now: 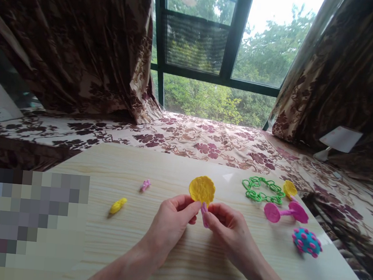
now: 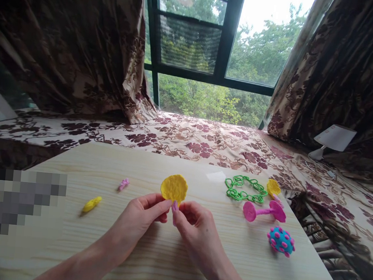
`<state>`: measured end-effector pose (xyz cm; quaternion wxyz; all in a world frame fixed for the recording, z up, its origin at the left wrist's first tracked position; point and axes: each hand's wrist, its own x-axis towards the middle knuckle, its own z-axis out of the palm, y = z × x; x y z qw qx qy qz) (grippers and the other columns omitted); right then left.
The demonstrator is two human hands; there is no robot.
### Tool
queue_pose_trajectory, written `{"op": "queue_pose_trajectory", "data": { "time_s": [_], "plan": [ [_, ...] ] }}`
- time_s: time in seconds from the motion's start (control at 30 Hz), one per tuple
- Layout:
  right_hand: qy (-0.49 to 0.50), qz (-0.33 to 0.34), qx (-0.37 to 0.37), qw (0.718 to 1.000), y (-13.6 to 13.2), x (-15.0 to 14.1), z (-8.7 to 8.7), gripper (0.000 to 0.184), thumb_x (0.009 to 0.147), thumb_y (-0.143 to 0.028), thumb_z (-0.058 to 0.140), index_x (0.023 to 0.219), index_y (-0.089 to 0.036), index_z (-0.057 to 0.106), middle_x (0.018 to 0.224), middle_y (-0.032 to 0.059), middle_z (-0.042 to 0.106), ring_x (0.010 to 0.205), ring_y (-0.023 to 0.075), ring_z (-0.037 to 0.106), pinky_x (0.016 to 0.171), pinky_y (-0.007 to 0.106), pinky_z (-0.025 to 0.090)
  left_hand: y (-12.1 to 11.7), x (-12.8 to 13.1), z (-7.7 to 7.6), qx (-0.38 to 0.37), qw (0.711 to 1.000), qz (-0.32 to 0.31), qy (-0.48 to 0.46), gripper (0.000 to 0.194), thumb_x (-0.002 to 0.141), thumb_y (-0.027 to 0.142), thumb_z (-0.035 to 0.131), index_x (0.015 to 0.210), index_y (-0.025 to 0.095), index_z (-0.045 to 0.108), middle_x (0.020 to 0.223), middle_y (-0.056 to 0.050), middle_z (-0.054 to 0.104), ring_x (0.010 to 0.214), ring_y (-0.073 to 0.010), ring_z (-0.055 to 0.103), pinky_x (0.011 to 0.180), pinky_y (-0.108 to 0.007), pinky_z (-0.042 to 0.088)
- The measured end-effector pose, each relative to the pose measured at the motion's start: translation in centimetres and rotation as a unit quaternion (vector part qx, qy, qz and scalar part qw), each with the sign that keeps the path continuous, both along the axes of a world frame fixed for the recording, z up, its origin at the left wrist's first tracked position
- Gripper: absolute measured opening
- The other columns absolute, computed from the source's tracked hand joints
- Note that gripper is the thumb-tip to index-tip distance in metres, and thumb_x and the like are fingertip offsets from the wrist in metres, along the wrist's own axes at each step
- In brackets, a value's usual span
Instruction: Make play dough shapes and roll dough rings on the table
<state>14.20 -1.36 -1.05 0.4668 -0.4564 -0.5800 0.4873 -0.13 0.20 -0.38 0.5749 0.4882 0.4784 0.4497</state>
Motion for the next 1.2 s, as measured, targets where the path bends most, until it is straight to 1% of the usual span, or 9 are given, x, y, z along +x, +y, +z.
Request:
{"op": "queue_pose_trajectory", "data": {
  "time_s": [0.13, 0.33, 0.53, 0.7, 0.83, 0.9, 1.0, 1.1, 1.2],
  "plan": [
    [0.000, -0.001, -0.001, 1.000, 0.0, -0.1, -0.1, 0.031, 0.078, -0.045, 0.054, 0.074, -0.015, 0.060, 0.067, 0.0008, 0.056, 0.061, 0.0108, 0.046, 0.057, 0.023, 0.037, -0.1, 0.0, 0.0, 0.004, 1.000, -0.007, 0.011, 0.025, 0.071, 0.038, 0.058, 0.081, 0.017, 0.066, 0.059, 0.003, 0.054, 0.060, -0.0094, 0.045, 0.060, -0.021, 0.036],
    [0.017, -0.001, -0.011, 1.000, 0.1, 0.2, 0.2, 0.032, 0.078, -0.047, 0.054, 0.072, -0.015, 0.058, 0.066, -0.0001, 0.054, 0.061, 0.0108, 0.045, 0.057, 0.023, 0.036, 0.1, -0.3, 0.3, -0.025, 0.998, -0.035, -0.037, 0.025, 0.073, 0.036, 0.055, 0.087, 0.017, 0.066, 0.070, -0.001, 0.059, 0.067, -0.0114, 0.050, 0.069, -0.025, 0.040],
    [0.015, 0.003, -0.017, 1.000, 0.1, 0.4, 0.0, 0.029, 0.079, -0.043, 0.054, 0.071, -0.015, 0.056, 0.065, -0.0013, 0.050, 0.060, 0.0098, 0.041, 0.055, 0.022, 0.033, 0.3, -0.5, -0.2, 0.002, 1.000, -0.001, -0.007, 0.026, 0.072, 0.040, 0.056, 0.072, 0.016, 0.066, 0.062, 0.000, 0.055, 0.065, -0.0117, 0.049, 0.068, -0.025, 0.039],
    [0.000, 0.011, -0.026, 1.000, 0.2, 0.7, 0.1, 0.028, 0.081, -0.040, 0.052, 0.072, -0.014, 0.058, 0.062, -0.0020, 0.048, 0.059, 0.0090, 0.040, 0.055, 0.022, 0.033, 0.3, -0.4, -0.4, 0.000, 1.000, -0.012, -0.008, 0.026, 0.075, 0.040, 0.054, 0.068, 0.016, 0.063, 0.062, 0.001, 0.053, 0.066, -0.0112, 0.047, 0.070, -0.026, 0.038],
    [-0.003, 0.000, -0.008, 1.000, 0.5, 1.1, 0.4, 0.024, 0.080, -0.037, 0.053, 0.075, -0.015, 0.058, 0.067, -0.0007, 0.054, 0.062, 0.0099, 0.045, 0.058, 0.022, 0.036, 0.1, -0.3, -0.2, -0.017, 0.999, -0.019, -0.036, 0.026, 0.075, 0.040, 0.054, 0.065, 0.016, 0.060, 0.063, 0.001, 0.051, 0.065, -0.0108, 0.046, 0.068, -0.026, 0.038],
    [0.007, -0.016, 0.003, 1.000, 0.7, 1.3, 0.6, 0.022, 0.081, -0.036, 0.053, 0.077, -0.015, 0.058, 0.069, -0.0002, 0.056, 0.062, 0.0098, 0.046, 0.058, 0.021, 0.037, 0.1, -0.2, -0.1, -0.021, 0.999, -0.035, -0.035, 0.027, 0.075, 0.040, 0.054, 0.066, 0.016, 0.060, 0.064, 0.001, 0.052, 0.065, -0.0108, 0.046, 0.067, -0.025, 0.038],
    [0.024, -0.021, 0.008, 0.999, 0.7, 1.4, 0.5, 0.023, 0.081, -0.036, 0.053, 0.075, -0.014, 0.058, 0.065, -0.0010, 0.055, 0.057, 0.0087, 0.045, 0.053, 0.021, 0.037, 0.0, -0.1, -0.1, -0.030, 0.997, -0.062, -0.029, 0.028, 0.075, 0.042, 0.053, 0.071, 0.016, 0.061, 0.068, 0.000, 0.054, 0.065, -0.0107, 0.047, 0.066, -0.025, 0.039],
    [0.018, -0.003, -0.002, 1.000, 0.5, 1.2, 0.3, 0.025, 0.080, -0.036, 0.053, 0.072, -0.014, 0.058, 0.062, -0.0012, 0.054, 0.055, 0.0086, 0.046, 0.053, 0.021, 0.038, 0.0, -0.1, -0.1, -0.028, 0.997, -0.059, -0.041, 0.028, 0.075, 0.042, 0.054, 0.085, 0.018, 0.062, 0.078, -0.002, 0.058, 0.069, -0.0109, 0.049, 0.067, -0.025, 0.040],
    [0.018, 0.010, -0.010, 1.000, 0.4, 1.1, -0.1, 0.026, 0.079, -0.039, 0.054, 0.072, -0.014, 0.058, 0.065, 0.0001, 0.057, 0.056, 0.0097, 0.049, 0.053, 0.022, 0.040, 0.0, -0.1, 0.0, -0.015, 0.997, -0.058, -0.051, 0.027, 0.074, 0.040, 0.057, 0.089, 0.017, 0.063, 0.083, -0.003, 0.060, 0.073, -0.0114, 0.050, 0.068, -0.024, 0.040]
  ]
}}
